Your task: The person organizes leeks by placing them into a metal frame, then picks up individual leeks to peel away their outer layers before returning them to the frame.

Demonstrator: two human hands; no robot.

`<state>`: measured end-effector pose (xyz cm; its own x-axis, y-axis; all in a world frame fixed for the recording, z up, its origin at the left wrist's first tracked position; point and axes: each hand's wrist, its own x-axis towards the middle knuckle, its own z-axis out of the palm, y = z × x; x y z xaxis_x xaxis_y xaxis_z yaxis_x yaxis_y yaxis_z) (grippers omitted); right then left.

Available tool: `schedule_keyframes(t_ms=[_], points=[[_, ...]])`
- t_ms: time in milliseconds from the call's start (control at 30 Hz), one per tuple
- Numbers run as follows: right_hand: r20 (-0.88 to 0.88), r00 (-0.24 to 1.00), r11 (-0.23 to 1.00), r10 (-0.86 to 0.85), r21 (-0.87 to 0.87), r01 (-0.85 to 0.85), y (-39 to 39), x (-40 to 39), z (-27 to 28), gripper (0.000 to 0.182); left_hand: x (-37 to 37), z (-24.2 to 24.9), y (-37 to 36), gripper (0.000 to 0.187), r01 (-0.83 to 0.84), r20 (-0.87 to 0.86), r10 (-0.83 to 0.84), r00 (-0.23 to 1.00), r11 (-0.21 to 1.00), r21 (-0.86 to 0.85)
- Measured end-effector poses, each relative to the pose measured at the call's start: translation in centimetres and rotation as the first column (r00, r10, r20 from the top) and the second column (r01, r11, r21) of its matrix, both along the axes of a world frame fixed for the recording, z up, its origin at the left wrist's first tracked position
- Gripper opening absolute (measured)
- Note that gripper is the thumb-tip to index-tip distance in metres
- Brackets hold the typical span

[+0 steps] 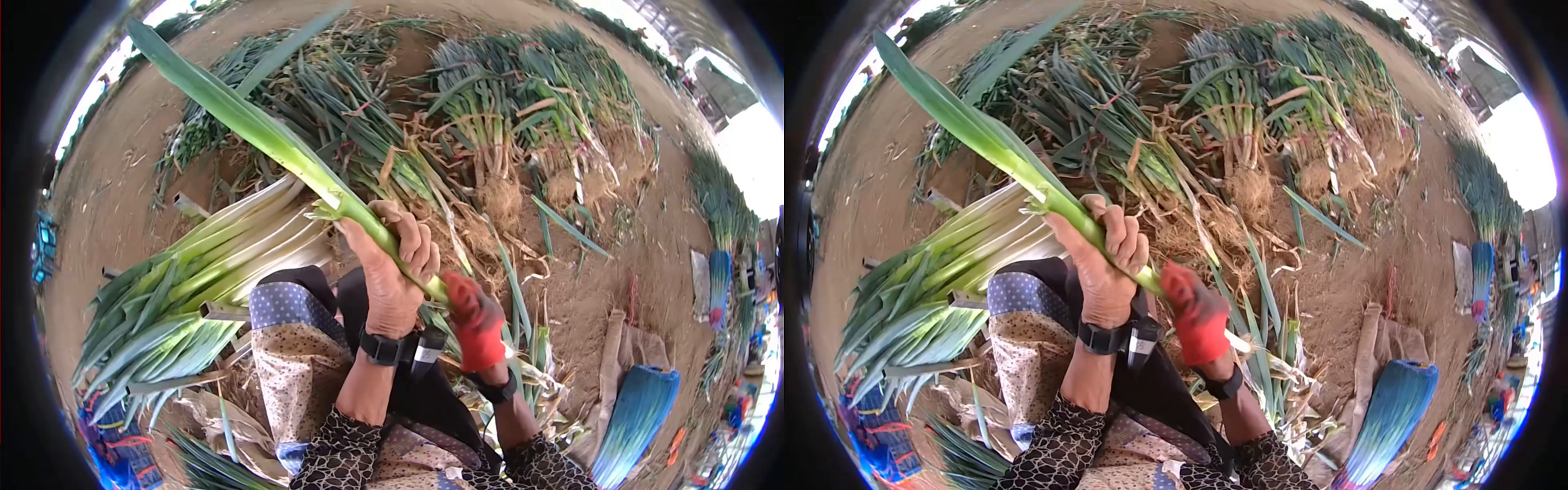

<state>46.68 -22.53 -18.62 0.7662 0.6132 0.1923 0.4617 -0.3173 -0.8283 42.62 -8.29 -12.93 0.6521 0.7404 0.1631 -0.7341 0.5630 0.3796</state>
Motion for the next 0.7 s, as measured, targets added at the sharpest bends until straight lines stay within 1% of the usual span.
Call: schedule_keyframes(t_ms=[33, 67, 100, 133, 200, 233, 267, 300, 333, 367, 400, 433, 467, 500, 533, 567, 600, 667, 700], points=[[-0.193, 0.981, 0.999, 0.023, 0.027, -0.018, -0.6, 0.4, -1.3, 0.049, -1.2, 0.8, 0.8, 0.062, 0.018, 0.079, -0.021, 0.997, 0.999, 0.042], [-0.383, 0.922, 0.998, 0.047, 0.048, -0.031, -1.5, 0.7, -2.6, 0.050, -2.6, 1.3, 1.7, 0.062, 0.033, 0.151, -0.045, 0.988, 0.996, 0.083], [-0.484, 0.875, 0.996, 0.013, -0.072, -0.054, -3.0, 1.3, -4.3, 0.049, -3.3, 1.7, 3.3, 0.064, 0.080, 0.348, -0.129, 0.928, 0.985, 0.153], [-0.568, 0.823, 0.978, -0.031, -0.186, -0.091, -4.4, 2.1, -5.3, 0.049, -5.1, 3.4, 4.1, 0.065, 0.027, 0.302, -0.075, 0.950, 0.987, 0.160], [-0.709, 0.667, 0.882, -0.229, -0.441, -0.166, -6.5, 3.2, -5.2, 0.038, -8.3, 5.0, 5.9, 0.066, -0.012, 0.323, -0.056, 0.945, 0.978, 0.206], [-0.343, 0.938, 0.883, 0.049, -0.425, -0.201, -9.0, 4.0, -7.7, 0.037, -10.0, 5.7, 7.0, 0.066, -0.070, 0.340, -0.009, 0.940, 0.973, 0.220], [0.117, 0.943, 0.879, 0.312, -0.413, -0.240, -11.8, 4.6, -10.7, 0.040, -11.9, 6.4, 8.0, 0.066, -0.122, 0.357, 0.032, 0.934, 0.965, 0.232], [-0.129, 0.972, 0.941, 0.196, -0.253, -0.224, -13.9, 5.0, -11.6, 0.039, -14.0, 7.1, 8.8, 0.066, -0.198, 0.328, 0.133, 0.935, 0.965, 0.174], [-0.383, 0.917, 0.981, 0.114, -0.103, -0.165, -13.1, 4.4, -10.1, 0.037, -16.2, 7.4, 10.1, 0.064, -0.261, 0.326, 0.181, 0.928, 0.940, 0.220], [-0.453, 0.887, 0.964, -0.088, -0.263, -0.039, -12.4, 4.3, -8.2, 0.035, -18.3, 7.7, 10.4, 0.062, -0.311, 0.304, 0.249, 0.919, 0.934, 0.177], [-0.483, 0.824, 0.901, -0.296, -0.427, 0.074, -10.4, 2.8, -4.0, 0.033, -20.1, 8.3, 10.6, 0.061, -0.358, 0.279, 0.311, 0.909, 0.924, 0.135], [-0.697, 0.707, 0.985, 0.120, 0.172, 0.002, -11.7, 5.0, -6.9, 0.032, -21.7, 8.3, 10.9, 0.058, -0.407, 0.240, 0.373, 0.896, 0.907, 0.110], [-0.574, 0.805, 0.972, 0.146, 0.236, -0.008, -8.5, 1.9, -2.4, 0.033, -23.1, 8.5, 10.7, 0.056, -0.486, 0.154, 0.470, 0.869, 0.869, 0.092], [-0.369, 0.917, 0.963, 0.151, 0.264, -0.052, -5.3, -1.0, 1.2, 0.035, -24.4, 8.7, 10.3, 0.055, -0.565, 0.064, 0.561, 0.825, 0.821, 0.079], [-0.146, 0.978, 0.951, 0.147, 0.292, -0.100, -2.7, -3.4, 3.9, 0.038, -25.9, 8.9, 10.0, 0.054, -0.639, -0.026, 0.642, 0.766, 0.765, 0.074], [0.199, 0.952, 0.947, 0.231, 0.176, -0.267, -0.7, -5.1, 6.1, 0.044, -27.6, 9.0, 9.8, 0.049, -0.647, 0.000, 0.651, 0.759, 0.755, 0.110], [0.511, 0.799, 0.924, 0.317, 0.021, -0.381, 1.0, -6.7, 7.8, 0.050, -28.7, 9.1, 9.3, 0.047, -0.689, -0.026, 0.692, 0.721, 0.721, 0.067], [0.749, 0.543, 0.812, 0.380, 0.011, -0.584, 5.2, -11.8, 10.6, 0.057, -30.4, 9.2, 8.2, 0.044, -0.770, -0.078, 0.767, 0.637, 0.638, -0.020], [0.694, 0.521, 0.778, 0.496, -0.089, -0.622, 6.0, -14.3, 11.4, 0.058, -31.6, 9.3, 7.8, 0.041, -0.811, -0.091, 0.806, 0.585, 0.584, -0.039]])
